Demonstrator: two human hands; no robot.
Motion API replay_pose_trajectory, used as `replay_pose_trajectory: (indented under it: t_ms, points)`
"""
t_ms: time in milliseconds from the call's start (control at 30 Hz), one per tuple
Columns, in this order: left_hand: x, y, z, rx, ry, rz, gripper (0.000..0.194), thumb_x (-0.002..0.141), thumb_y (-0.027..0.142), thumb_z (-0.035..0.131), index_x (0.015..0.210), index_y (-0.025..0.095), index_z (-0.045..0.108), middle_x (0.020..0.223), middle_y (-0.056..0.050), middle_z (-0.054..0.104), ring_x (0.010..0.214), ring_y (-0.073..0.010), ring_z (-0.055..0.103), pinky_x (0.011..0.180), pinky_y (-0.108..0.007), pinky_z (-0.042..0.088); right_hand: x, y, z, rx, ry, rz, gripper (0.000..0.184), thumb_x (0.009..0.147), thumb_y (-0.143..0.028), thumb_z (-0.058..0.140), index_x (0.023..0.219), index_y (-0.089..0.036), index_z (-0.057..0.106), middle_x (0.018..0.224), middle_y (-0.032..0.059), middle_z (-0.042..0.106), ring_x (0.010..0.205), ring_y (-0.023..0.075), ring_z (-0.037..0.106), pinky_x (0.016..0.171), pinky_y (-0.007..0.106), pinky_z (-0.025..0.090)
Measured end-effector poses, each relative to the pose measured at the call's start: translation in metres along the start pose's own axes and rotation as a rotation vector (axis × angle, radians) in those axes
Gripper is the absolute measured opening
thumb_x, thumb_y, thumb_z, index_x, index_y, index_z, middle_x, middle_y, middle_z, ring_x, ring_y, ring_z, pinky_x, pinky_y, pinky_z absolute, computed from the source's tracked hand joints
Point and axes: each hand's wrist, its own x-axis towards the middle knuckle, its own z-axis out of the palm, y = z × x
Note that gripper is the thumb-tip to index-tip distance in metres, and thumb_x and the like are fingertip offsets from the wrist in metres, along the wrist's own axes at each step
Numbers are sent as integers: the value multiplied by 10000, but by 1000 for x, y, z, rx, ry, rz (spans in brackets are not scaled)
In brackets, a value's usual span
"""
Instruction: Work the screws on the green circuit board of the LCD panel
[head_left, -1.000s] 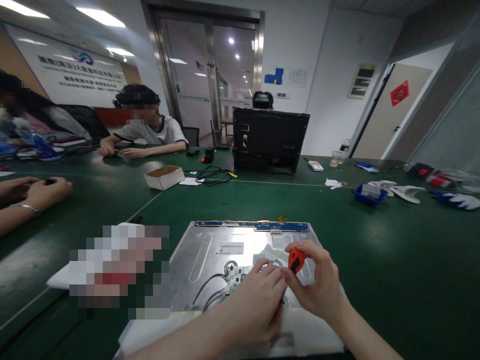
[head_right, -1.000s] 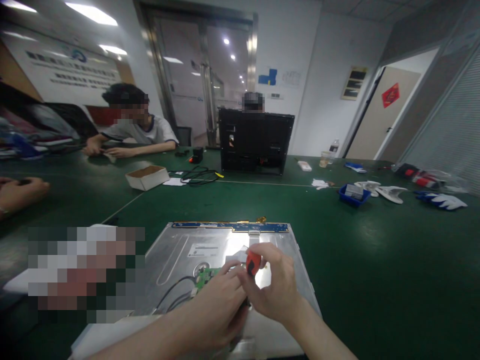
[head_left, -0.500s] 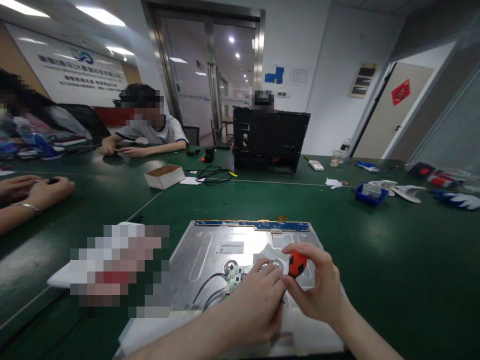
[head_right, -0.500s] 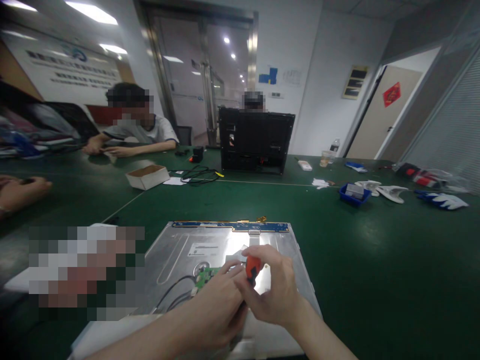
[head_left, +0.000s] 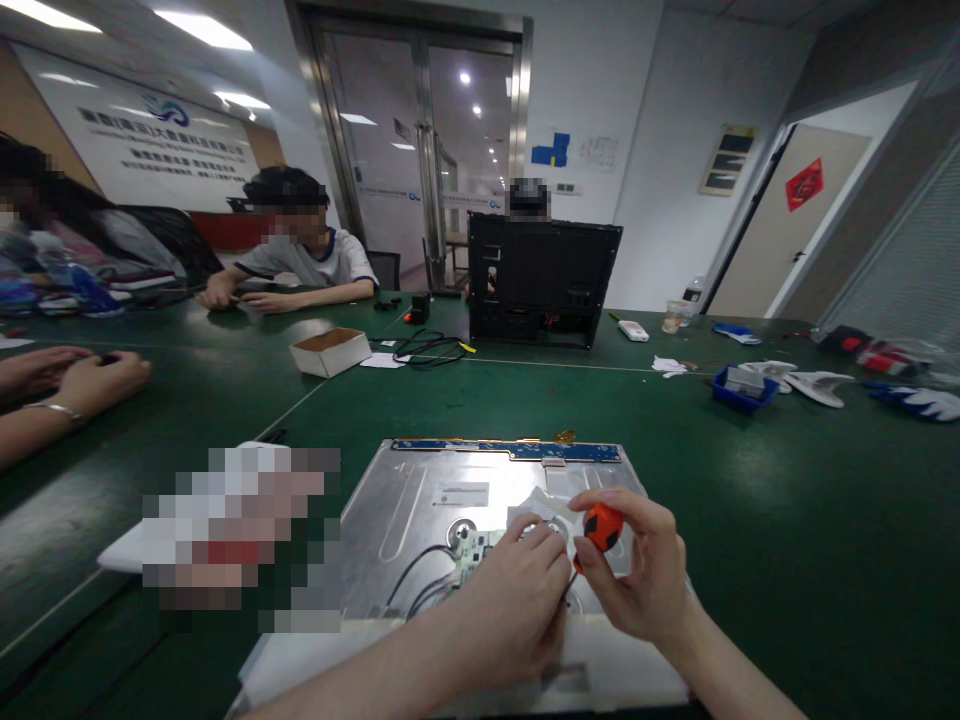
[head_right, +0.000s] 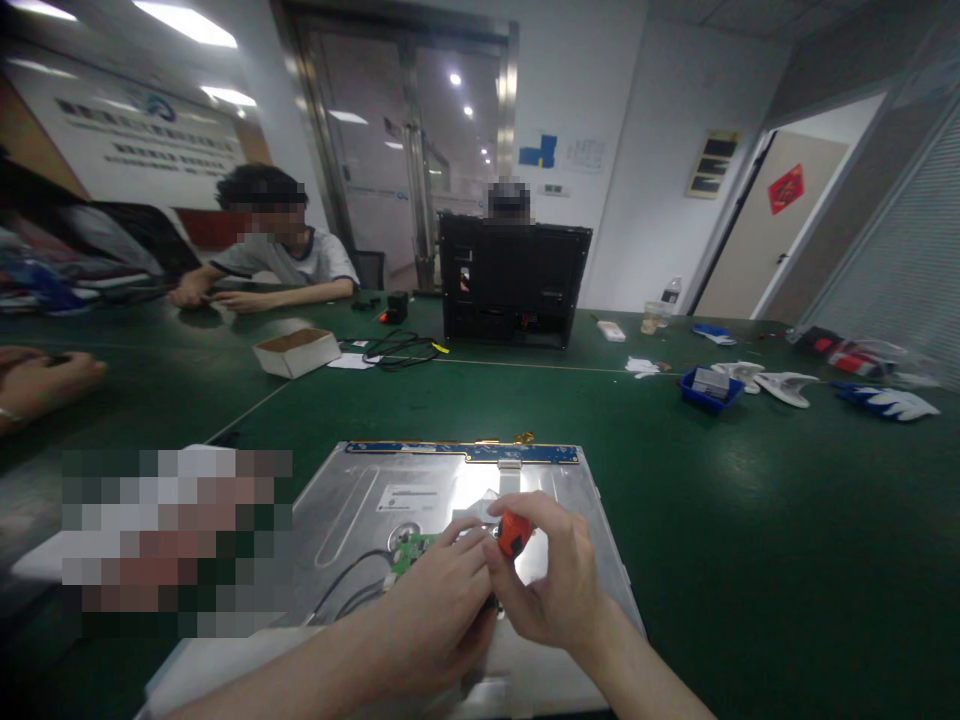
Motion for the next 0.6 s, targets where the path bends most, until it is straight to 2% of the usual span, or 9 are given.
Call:
replay_pose_trajectory:
  t_ms: [267, 600]
  points:
    - [0, -2, -3, -25, -27, 18, 252, 875, 207, 554, 1123, 175, 584, 1137, -131, 671, 1110, -314, 594, 1078, -510, 369, 6, -4, -1, -9, -35, -4, 359, 907, -129, 570, 1256, -181, 507, 902, 67, 721, 692, 165, 705, 631, 276, 610]
    - [1, -1, -4, -13, -33, 12, 182, 885, 200, 568, 1045, 148, 636, 1103, -122, 693, 1079, -304, 606, 1096, -481, 361, 8, -4, -4, -93, -42, -51, 364, 905, -123, 580, 1264, -176, 573, 918, 86, 735, 783, 201, 724, 625, 287, 615]
